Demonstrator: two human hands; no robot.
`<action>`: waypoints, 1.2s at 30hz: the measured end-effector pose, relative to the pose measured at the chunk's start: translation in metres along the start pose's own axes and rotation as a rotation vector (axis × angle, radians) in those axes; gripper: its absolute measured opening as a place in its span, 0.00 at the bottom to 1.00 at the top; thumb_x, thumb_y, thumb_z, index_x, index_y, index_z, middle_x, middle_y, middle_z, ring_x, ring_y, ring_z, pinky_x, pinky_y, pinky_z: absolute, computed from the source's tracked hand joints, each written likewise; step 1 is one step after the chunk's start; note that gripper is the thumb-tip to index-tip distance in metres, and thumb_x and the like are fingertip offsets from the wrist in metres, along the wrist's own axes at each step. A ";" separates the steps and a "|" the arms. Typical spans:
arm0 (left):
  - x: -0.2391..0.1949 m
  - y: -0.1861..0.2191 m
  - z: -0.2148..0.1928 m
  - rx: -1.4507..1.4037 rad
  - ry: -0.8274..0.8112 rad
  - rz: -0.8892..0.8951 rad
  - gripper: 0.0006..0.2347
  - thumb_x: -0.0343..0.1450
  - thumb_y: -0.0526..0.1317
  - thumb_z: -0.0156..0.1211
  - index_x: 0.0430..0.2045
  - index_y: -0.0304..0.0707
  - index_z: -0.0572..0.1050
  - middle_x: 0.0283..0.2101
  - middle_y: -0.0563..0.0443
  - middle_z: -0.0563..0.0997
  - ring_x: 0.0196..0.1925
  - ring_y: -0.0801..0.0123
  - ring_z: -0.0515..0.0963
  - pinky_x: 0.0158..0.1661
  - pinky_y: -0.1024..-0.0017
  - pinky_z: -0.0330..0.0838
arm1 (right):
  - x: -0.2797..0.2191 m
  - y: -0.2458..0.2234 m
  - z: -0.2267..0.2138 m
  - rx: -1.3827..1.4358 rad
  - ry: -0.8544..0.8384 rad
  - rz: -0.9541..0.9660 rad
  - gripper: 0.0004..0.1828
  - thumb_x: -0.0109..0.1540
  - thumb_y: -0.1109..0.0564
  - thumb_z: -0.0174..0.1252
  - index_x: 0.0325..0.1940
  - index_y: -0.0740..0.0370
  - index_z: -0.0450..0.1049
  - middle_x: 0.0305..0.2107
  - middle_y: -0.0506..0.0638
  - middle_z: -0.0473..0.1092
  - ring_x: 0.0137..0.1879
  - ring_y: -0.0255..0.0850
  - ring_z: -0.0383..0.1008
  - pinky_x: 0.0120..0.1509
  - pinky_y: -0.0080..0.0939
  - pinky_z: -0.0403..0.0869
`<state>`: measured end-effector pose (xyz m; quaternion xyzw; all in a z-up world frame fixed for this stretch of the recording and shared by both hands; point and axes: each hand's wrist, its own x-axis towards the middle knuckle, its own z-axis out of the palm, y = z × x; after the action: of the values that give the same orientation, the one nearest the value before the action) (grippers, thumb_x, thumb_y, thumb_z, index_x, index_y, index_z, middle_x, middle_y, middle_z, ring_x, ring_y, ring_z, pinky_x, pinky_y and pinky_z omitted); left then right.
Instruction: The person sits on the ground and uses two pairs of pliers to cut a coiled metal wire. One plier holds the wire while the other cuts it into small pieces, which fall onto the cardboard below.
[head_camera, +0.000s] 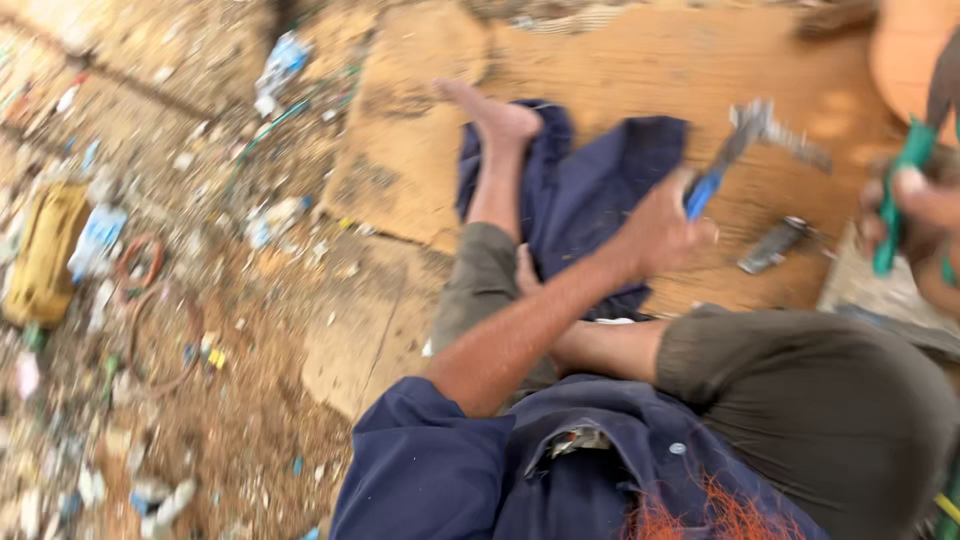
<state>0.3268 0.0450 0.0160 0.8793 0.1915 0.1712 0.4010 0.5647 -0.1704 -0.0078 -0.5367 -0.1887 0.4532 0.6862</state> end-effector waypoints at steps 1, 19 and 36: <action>-0.031 -0.013 -0.006 0.095 0.018 0.115 0.22 0.63 0.43 0.68 0.44 0.24 0.71 0.38 0.29 0.74 0.42 0.45 0.76 0.46 0.56 0.72 | -0.014 0.010 0.012 -0.073 -0.027 -0.027 0.15 0.76 0.50 0.50 0.61 0.61 0.66 0.41 0.49 0.69 0.39 0.38 0.70 0.39 0.45 0.72; -0.320 -0.122 -0.082 -1.665 0.005 -0.553 0.17 0.69 0.32 0.58 0.54 0.30 0.69 0.32 0.48 0.73 0.29 0.68 0.72 0.29 0.69 0.68 | -0.078 0.151 0.183 -1.496 -0.471 0.175 0.42 0.51 0.34 0.63 0.66 0.51 0.72 0.38 0.60 0.81 0.48 0.52 0.83 0.58 0.53 0.77; -0.316 -0.155 -0.063 -1.808 -0.107 -0.376 0.16 0.72 0.34 0.56 0.54 0.28 0.71 0.37 0.46 0.76 0.34 0.65 0.74 0.35 0.65 0.69 | -0.101 0.180 0.193 -2.022 -0.384 0.003 0.38 0.54 0.27 0.61 0.62 0.45 0.71 0.56 0.47 0.76 0.60 0.47 0.80 0.61 0.48 0.79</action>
<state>-0.0068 0.0296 -0.1107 0.1929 0.1057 0.1467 0.9644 0.2933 -0.1420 -0.0800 -0.7822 -0.5878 0.1614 -0.1287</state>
